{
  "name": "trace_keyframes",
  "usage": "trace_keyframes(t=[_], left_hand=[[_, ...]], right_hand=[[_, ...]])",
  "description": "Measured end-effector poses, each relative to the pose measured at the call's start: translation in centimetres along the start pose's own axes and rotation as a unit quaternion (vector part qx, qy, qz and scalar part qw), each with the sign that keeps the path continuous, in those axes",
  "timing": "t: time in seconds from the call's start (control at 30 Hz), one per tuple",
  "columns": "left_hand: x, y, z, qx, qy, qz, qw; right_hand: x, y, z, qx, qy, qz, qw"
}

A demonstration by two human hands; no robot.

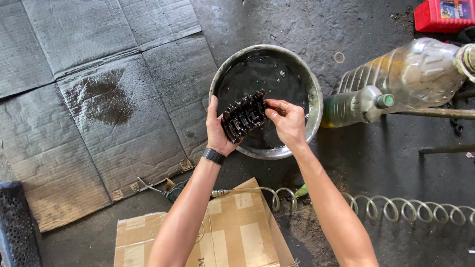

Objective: The person cleans a mechanical part by submerging it in a bucket of dark liquid and scrubbing it by hand. They then use a spray nozzle to rinse the part and apply a liquid from a bottle before scrubbing and rinsing again. The cleaned part is placed into a blue basket.

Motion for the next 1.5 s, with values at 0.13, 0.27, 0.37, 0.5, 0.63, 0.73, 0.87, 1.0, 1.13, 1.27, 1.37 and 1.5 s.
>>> trace_keyframes(t=[0.13, 0.27, 0.37, 0.5, 0.63, 0.73, 0.87, 1.0, 1.13, 1.27, 1.37, 1.5], left_hand=[[0.6, -0.1, -0.2, 0.005, -0.006, 0.023, 1.0], [0.4, -0.2, -0.3, 0.005, -0.005, 0.028, 1.0], [-0.4, -0.2, -0.1, -0.002, -0.008, 0.019, 1.0], [-1.9, -0.3, 0.2, -0.008, -0.011, 0.032, 0.999], [-1.6, -0.7, -0.3, -0.009, -0.03, 0.054, 0.998], [-1.8, -1.4, -0.7, -0.02, -0.065, 0.056, 0.996], [-1.2, -2.6, -0.8, -0.012, -0.177, 0.042, 0.983], [-2.4, -2.6, 0.9, 0.037, -0.393, 0.038, 0.918], [-3.8, -2.6, 1.7, 0.053, -0.429, 0.014, 0.902], [-3.6, -2.8, 1.4, 0.056, -0.378, 0.033, 0.923], [-2.9, -3.1, 1.3, 0.037, -0.359, 0.067, 0.93], [-2.4, -3.0, 1.4, 0.017, -0.329, 0.091, 0.94]], right_hand=[[-0.8, 0.2, -0.5, 0.001, 0.005, 0.02, 1.0], [-1.4, 0.7, -0.8, 0.005, -0.014, 0.016, 1.0], [-2.8, 1.6, -2.0, 0.022, -0.015, -0.032, 0.999], [-3.7, 2.4, -2.2, 0.077, 0.126, -0.091, 0.985], [-4.4, 2.0, -1.5, 0.093, 0.196, -0.098, 0.971], [-4.7, 1.7, -1.2, 0.077, 0.193, -0.088, 0.974], [-4.0, 0.6, 0.8, -0.014, 0.001, -0.075, 0.997], [-2.2, 0.3, 0.7, -0.113, -0.179, -0.095, 0.973], [-1.9, 1.1, -1.8, -0.137, -0.261, -0.136, 0.946], [-1.4, 0.8, -1.8, -0.157, -0.287, -0.16, 0.931], [-1.2, 0.7, -2.7, -0.181, -0.33, -0.15, 0.914], [0.1, 0.4, -2.9, -0.188, -0.354, -0.118, 0.909]])
Point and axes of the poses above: each hand's wrist, its own y-axis away from the middle knuckle, its own x-axis out of the back of the hand, z = x × y, the point moved 2 cm from there along -y, towards the middle knuckle, and after that the axes turned 12 degrees about -y, right-handed, at the moved point
